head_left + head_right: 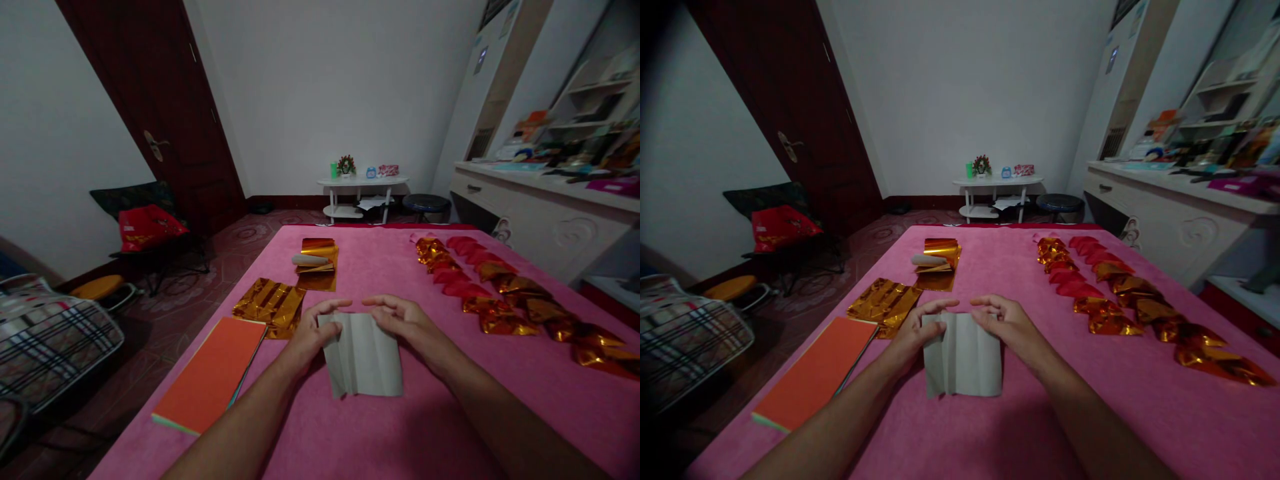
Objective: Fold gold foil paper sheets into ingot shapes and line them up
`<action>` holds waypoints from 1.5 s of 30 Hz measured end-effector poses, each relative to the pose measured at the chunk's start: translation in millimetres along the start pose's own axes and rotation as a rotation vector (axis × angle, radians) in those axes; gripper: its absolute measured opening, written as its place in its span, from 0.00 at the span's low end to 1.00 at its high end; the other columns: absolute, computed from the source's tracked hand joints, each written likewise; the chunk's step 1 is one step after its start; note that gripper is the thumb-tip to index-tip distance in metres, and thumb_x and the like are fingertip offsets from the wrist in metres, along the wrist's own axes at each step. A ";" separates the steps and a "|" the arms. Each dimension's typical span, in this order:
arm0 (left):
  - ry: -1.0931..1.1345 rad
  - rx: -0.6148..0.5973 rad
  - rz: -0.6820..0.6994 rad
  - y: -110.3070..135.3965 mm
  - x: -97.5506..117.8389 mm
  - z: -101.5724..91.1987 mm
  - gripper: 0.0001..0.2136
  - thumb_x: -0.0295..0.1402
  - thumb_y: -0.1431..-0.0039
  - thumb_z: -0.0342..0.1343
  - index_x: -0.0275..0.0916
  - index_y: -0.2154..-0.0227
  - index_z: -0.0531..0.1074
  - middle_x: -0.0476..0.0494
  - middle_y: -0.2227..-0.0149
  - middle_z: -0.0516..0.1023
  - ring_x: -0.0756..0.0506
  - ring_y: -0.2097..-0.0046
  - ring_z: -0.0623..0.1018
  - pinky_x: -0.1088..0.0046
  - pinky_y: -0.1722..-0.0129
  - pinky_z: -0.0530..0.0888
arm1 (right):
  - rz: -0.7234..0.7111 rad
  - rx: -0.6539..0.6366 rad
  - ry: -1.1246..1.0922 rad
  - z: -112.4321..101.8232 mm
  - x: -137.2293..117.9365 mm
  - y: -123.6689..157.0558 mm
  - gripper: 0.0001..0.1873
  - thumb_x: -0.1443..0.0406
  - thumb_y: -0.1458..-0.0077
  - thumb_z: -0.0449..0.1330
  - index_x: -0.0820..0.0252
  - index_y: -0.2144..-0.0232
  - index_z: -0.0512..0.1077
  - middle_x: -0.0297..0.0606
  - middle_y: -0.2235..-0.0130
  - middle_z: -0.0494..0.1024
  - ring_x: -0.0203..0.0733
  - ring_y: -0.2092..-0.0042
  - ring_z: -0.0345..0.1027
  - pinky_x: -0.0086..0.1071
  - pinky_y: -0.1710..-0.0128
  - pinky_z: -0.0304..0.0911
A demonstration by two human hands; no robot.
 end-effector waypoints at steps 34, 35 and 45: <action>0.074 0.051 -0.113 -4.1 -8.2 3.1 0.23 0.36 0.61 0.70 0.33 0.60 0.76 0.41 0.67 0.80 0.48 0.70 0.76 0.74 0.68 0.69 | -0.011 0.179 -0.039 -0.3 0.3 -2.2 0.17 0.57 0.61 0.69 0.62 0.72 0.73 0.35 0.74 0.76 0.37 0.74 0.67 0.28 0.75 0.60; 0.086 0.043 -0.116 -4.3 -8.9 3.4 0.20 0.38 0.59 0.69 0.32 0.64 0.77 0.41 0.68 0.80 0.48 0.71 0.76 0.74 0.69 0.69 | -0.015 0.180 -0.034 -0.6 2.0 -2.7 0.16 0.57 0.60 0.69 0.63 0.74 0.73 0.35 0.75 0.75 0.36 0.74 0.67 0.28 0.75 0.59; 0.202 0.093 -0.128 -5.6 -8.0 4.2 0.23 0.51 0.51 0.60 0.30 0.70 0.77 0.37 0.71 0.80 0.43 0.69 0.78 0.71 0.69 0.70 | 0.006 0.173 -0.122 3.4 7.6 -1.1 0.16 0.54 0.55 0.65 0.62 0.77 0.72 0.33 0.78 0.72 0.34 0.77 0.62 0.29 0.75 0.57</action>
Point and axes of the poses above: each hand's wrist, its own y-axis away from the middle knuckle, its own z-axis out of the palm, x = y × z, the point moved 1 cm from there along -y, towards the middle knuckle
